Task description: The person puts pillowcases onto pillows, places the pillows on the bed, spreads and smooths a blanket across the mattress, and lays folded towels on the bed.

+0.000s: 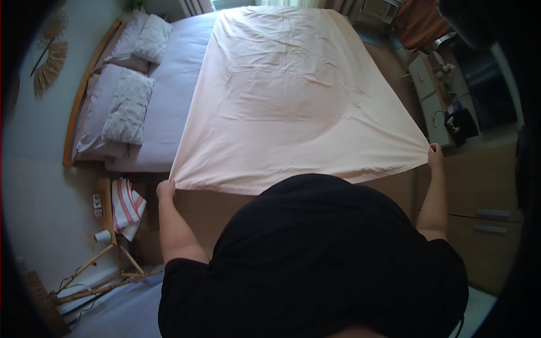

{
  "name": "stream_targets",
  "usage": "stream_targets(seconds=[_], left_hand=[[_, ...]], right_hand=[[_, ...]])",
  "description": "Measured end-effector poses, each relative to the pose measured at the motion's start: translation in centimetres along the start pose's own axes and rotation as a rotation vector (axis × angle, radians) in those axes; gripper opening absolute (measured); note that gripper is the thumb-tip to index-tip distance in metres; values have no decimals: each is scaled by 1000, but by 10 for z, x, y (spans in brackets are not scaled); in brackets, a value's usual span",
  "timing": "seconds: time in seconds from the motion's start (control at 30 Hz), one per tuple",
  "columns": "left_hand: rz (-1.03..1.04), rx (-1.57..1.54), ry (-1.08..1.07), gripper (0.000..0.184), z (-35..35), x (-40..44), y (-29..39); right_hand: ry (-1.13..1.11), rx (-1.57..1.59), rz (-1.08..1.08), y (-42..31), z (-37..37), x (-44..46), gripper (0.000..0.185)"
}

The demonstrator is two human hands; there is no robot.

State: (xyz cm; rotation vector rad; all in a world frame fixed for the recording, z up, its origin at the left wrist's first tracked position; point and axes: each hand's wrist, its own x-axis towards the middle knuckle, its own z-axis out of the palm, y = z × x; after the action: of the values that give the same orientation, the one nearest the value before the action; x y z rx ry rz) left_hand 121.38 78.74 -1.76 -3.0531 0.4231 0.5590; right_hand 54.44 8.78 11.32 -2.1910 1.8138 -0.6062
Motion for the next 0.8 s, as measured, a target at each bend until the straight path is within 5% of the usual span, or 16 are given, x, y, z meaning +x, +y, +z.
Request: stream_targets(seconds=[0.23,0.4,0.5,0.57,0.63,0.8], left_hand=[[-246,-507,396,22,21,-28,42],[0,-77,87,19,43,-11,43],[-20,143,-36,24,52,-3,53],[-194,220,-325,31,60,7,62],[-291,368,-399,39,72,-4,81],[-166,325,-515,48,79,-48,191]], right_hand=[[-486,-361,-77,-12,25,-17,31],[-616,-513,-35,-8,45,-26,28],[-727,-632,10,-10,59,-31,22],[-755,-784,17,-1,74,-33,23],[-790,-829,45,9,82,-33,25],[-787,-766,141,47,105,-35,24]])
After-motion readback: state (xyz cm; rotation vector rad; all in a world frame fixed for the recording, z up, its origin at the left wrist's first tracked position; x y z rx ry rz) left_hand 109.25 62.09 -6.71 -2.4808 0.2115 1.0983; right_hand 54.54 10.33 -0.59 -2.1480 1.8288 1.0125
